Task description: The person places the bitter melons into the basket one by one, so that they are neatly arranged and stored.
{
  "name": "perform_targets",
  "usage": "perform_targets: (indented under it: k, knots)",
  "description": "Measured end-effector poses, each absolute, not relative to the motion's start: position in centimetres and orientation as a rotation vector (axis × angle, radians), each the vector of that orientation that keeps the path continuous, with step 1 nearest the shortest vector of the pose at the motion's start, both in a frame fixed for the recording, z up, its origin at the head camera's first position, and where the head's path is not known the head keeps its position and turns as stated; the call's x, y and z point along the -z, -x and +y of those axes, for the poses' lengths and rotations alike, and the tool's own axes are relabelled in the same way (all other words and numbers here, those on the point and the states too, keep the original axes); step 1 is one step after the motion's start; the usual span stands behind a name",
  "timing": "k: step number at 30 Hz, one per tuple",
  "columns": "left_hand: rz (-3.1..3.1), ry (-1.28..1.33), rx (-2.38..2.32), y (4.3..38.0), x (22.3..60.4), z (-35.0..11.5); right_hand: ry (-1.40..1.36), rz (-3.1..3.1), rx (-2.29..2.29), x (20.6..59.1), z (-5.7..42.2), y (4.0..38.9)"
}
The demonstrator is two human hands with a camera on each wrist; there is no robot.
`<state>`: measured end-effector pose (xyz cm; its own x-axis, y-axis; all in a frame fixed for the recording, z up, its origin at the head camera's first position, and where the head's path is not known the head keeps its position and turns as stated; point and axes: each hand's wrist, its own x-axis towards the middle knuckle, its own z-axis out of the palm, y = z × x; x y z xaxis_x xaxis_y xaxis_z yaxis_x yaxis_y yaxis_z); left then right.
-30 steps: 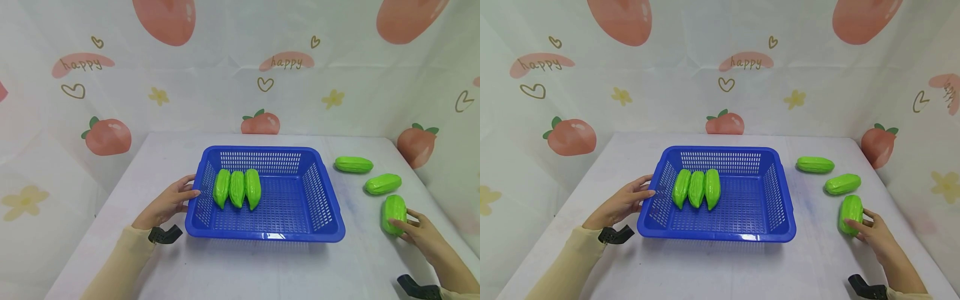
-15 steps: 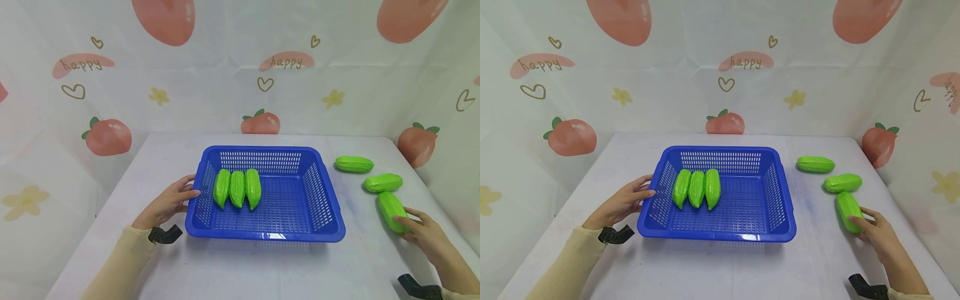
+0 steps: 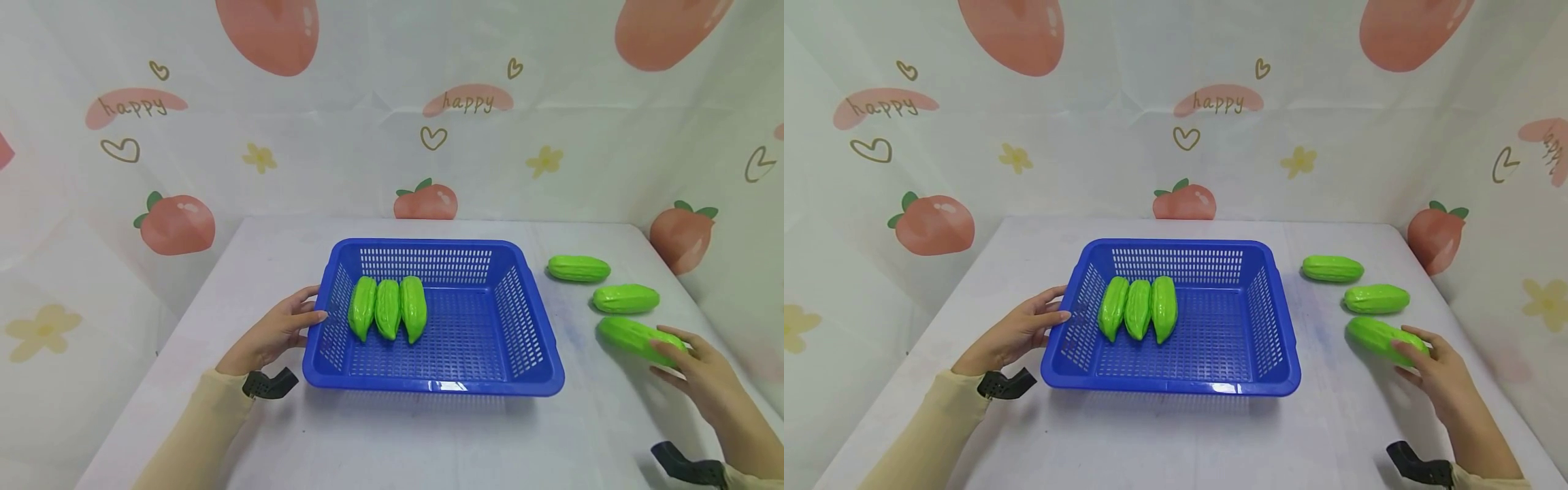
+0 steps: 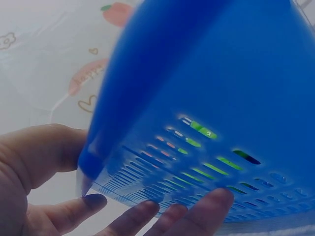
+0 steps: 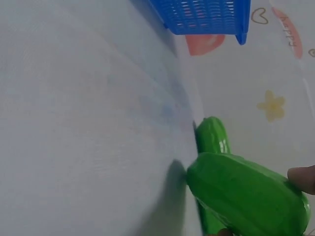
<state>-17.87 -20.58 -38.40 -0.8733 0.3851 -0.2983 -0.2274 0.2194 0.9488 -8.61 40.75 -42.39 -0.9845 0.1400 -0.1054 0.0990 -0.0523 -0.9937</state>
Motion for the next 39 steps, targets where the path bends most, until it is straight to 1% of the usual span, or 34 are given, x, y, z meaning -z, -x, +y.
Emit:
perform_targets:
  k: [4,13,25,28,34,39]
  knots:
    - [2.018,-0.147,-1.697,17.8,38.4,-20.6,0.154,-2.087,-2.269,42.1,40.6,8.8]
    - [2.014,-0.153,-1.704,17.9,38.5,-20.7,0.034,-2.021,-2.252,40.7,40.4,10.3]
    - [2.018,-0.151,-1.703,17.9,38.4,-20.6,-0.041,-1.958,-2.244,38.5,40.0,13.1]
    - [2.018,-0.144,-1.701,17.9,38.4,-20.6,-0.103,-1.875,-2.305,37.2,39.0,13.4]
    - [2.017,-0.140,-1.702,17.9,38.4,-20.6,-0.320,-1.785,-2.451,33.6,35.7,13.7]
    - [2.015,-0.137,-1.703,17.9,38.4,-20.6,-0.311,-1.878,-2.471,31.8,33.7,14.3]
